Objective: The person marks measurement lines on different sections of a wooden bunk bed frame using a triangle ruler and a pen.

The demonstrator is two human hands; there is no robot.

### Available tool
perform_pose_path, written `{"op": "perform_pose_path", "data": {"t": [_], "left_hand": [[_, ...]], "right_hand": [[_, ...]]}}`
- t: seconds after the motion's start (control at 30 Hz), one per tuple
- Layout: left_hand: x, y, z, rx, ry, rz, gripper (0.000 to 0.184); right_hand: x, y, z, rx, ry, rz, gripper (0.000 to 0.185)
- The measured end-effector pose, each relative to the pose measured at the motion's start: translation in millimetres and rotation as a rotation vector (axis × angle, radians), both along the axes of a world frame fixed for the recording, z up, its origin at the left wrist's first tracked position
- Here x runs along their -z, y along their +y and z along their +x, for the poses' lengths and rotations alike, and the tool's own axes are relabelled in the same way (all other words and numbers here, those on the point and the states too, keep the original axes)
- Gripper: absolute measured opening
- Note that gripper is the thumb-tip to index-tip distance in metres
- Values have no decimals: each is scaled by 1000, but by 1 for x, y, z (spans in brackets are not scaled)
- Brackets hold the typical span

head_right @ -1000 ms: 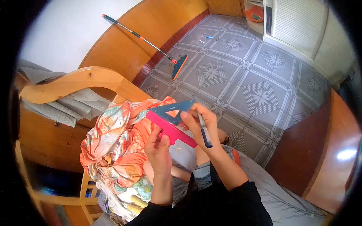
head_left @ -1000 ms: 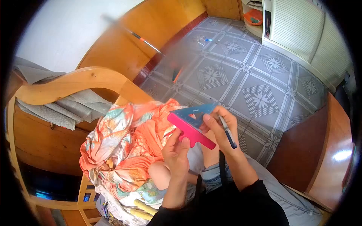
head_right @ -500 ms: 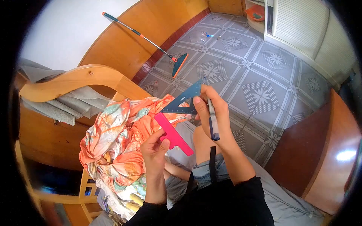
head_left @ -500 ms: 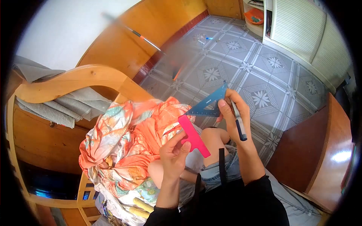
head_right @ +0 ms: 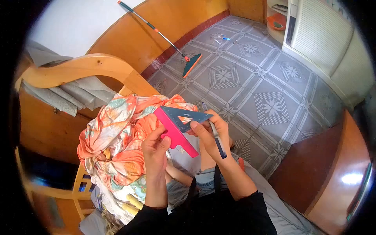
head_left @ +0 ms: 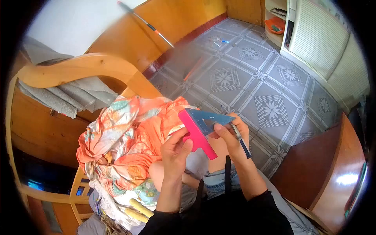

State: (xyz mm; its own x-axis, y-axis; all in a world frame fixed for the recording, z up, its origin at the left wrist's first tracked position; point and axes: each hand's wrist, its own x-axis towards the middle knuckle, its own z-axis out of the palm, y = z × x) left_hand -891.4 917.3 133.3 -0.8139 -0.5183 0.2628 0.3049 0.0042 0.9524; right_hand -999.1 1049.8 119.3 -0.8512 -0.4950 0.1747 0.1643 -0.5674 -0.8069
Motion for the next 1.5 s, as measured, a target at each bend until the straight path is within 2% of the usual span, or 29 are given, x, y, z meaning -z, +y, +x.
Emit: {"op": "perform_pose_path", "data": {"t": [0.4,0.47,0.7,0.8,0.87,1.13,1.23,1.3,1.33,1.43,1.5], "left_hand": [[-3,-4,5,49,-22,-29,34],[-3,-4,4,47,-18,-27,34],[-9,0,1,-6,-15,6,38],[0,-3,4,37,-10,-42,35],[4,1,2,63,-13,7,36],[7,6,-5,80,19,100,36],[12,1,-3,102,20,126,34],[14,-5,-1,131,8,156,33],[12,-8,1,129,9,158,33],[4,-15,7,206,-103,108,32],[-3,-14,9,224,-203,17,33]], "right_hand": [[-6,-1,4,45,36,-13,14],[-13,-2,6,64,-44,2,11],[-11,-2,5,92,-37,8,12],[-5,-3,1,92,5,-94,14],[-6,-8,2,116,-100,-136,14],[20,-12,15,50,-196,-108,16],[20,-6,16,35,-93,-69,17],[23,0,14,-16,76,117,14],[19,2,14,-37,69,128,11],[7,5,5,44,221,210,10],[-6,14,1,45,188,306,9]]}}
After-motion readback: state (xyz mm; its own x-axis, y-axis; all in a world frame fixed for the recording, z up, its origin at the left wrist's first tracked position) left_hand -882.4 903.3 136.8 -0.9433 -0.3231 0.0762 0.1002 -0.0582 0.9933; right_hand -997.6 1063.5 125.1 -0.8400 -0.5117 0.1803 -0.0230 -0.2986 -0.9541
